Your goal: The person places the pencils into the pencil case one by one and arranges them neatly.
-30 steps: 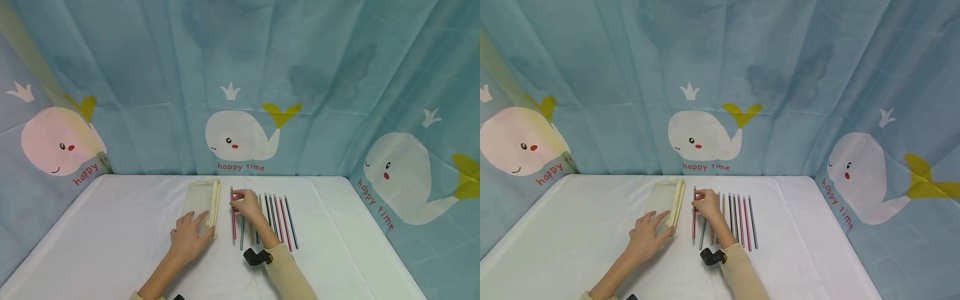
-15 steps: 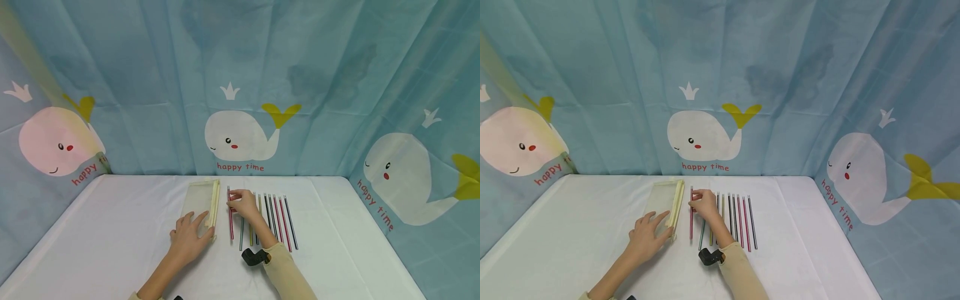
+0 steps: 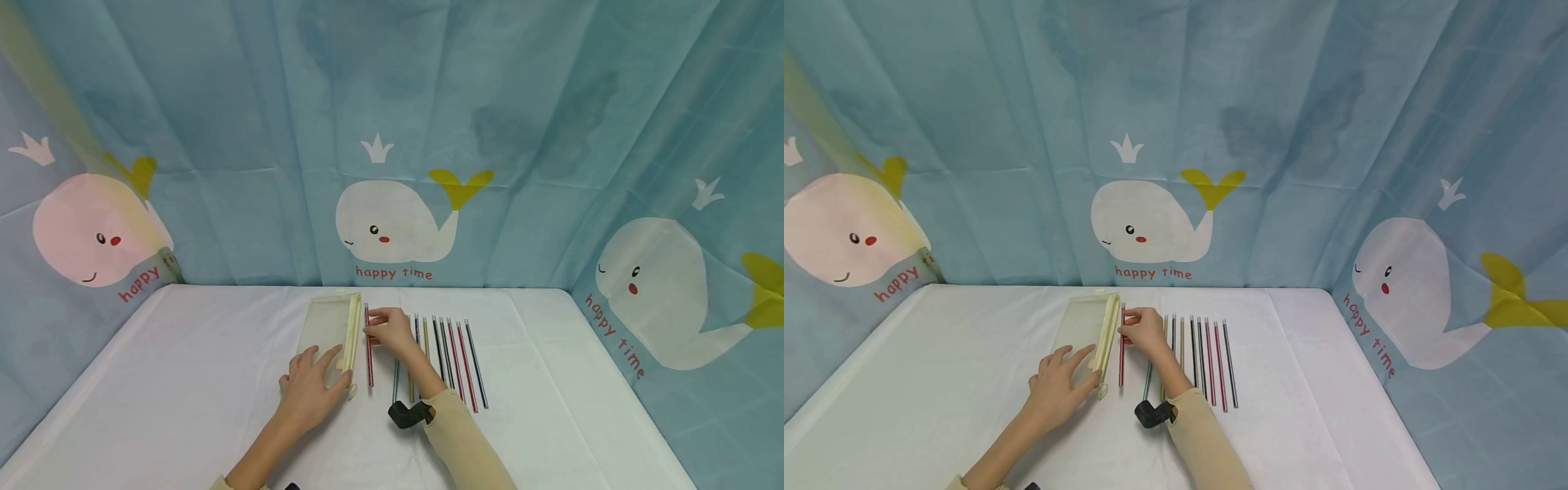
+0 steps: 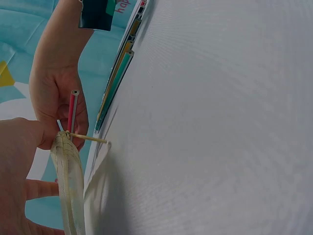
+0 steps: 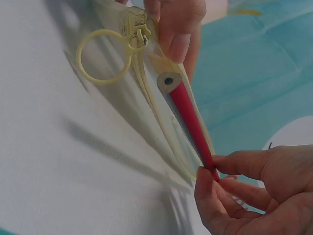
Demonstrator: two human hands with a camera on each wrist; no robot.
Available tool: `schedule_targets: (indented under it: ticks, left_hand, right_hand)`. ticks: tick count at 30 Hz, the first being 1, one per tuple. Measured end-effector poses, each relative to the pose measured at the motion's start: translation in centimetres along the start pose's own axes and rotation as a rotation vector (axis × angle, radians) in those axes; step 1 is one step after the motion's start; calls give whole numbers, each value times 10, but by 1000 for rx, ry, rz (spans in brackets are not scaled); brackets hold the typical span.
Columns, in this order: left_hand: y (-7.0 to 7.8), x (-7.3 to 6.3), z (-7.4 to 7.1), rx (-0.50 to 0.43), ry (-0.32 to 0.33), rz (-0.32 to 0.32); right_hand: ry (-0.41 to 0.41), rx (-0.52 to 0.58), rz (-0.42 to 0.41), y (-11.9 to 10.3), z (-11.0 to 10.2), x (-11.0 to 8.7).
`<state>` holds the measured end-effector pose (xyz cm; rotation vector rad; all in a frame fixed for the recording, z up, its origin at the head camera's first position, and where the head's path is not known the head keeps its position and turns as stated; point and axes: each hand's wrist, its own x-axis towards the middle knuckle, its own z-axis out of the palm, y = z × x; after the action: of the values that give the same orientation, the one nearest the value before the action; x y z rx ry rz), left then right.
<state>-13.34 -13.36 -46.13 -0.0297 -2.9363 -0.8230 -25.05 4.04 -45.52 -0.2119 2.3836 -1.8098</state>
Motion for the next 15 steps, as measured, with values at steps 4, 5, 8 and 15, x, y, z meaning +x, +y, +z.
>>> schedule_targets:
  ticks: [4,5,8,15]
  left_hand:
    - [1,-1,0,1,-1,-5]
    - [1,-1,0,1,1,-4]
    - [1,-1,0,2,5,-1]
    - [0,-1,1,0,7,1]
  right_hand:
    - [0,5,5,-3,3,1]
    - [-2,6,7,-3,4,1]
    - [-10,12,10,-5,6,2]
    - [-17,30,32,-5,12,7]
